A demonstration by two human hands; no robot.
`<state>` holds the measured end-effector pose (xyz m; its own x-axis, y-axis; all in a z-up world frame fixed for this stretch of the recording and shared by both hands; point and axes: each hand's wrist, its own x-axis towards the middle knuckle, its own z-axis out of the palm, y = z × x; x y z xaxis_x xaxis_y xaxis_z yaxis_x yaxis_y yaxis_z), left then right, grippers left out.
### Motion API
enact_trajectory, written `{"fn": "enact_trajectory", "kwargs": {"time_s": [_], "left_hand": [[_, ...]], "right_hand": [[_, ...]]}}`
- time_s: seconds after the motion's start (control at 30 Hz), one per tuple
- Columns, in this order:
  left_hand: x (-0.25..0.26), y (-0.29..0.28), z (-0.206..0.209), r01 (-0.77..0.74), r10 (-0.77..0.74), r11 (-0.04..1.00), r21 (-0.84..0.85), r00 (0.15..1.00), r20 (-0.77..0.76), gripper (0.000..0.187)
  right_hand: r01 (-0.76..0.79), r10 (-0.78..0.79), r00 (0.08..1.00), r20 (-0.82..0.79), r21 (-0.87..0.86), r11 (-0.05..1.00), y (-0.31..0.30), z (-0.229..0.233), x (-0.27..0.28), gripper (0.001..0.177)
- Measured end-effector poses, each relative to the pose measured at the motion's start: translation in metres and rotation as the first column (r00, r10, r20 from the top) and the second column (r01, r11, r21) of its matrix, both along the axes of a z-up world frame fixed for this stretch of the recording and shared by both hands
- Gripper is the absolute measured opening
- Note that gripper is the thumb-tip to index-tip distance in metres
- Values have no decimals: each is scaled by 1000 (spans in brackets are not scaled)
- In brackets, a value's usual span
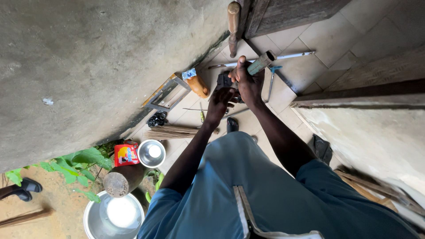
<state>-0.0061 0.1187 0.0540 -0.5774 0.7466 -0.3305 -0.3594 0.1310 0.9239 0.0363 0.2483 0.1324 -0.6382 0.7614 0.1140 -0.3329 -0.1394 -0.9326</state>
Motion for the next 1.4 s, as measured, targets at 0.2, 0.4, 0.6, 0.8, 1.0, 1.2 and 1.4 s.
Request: {"fn": "enact_trajectory", "kwargs": {"time_s": [0.2, 0.4, 0.6, 0.8, 1.0, 1.2, 1.4], "left_hand": [[10, -11, -38, 36, -68, 997, 66, 807, 586, 61], [22, -28, -55, 100, -78, 995, 4, 746, 662, 44], [37, -61, -93, 221, -127, 974, -43, 696, 707, 63], [52, -126, -79, 292, -326, 944, 155, 743, 585, 43], [86, -154, -62, 448, -360, 889, -92, 810, 463, 43], [126, -155, -63, 630, -514, 762, -151, 730, 450, 42], [194, -161, -53, 748, -820, 464, -475, 566, 90, 40]], "right_hand": [[9, -6, 999, -46, 71, 997, -43, 28, 22, 55], [70, -58, 994, -94, 125, 990, -103, 60, 54, 52], [117, -107, 991, -82, 128, 985, -166, 80, 79, 51], [246, -247, 969, -16, 183, 952, -226, 86, 103, 56], [327, -330, 944, -4, 148, 933, -265, 89, 143, 52], [467, -467, 884, -14, 74, 881, -296, 87, 195, 52], [647, -645, 763, -44, 68, 760, -327, 92, 259, 53]]}}
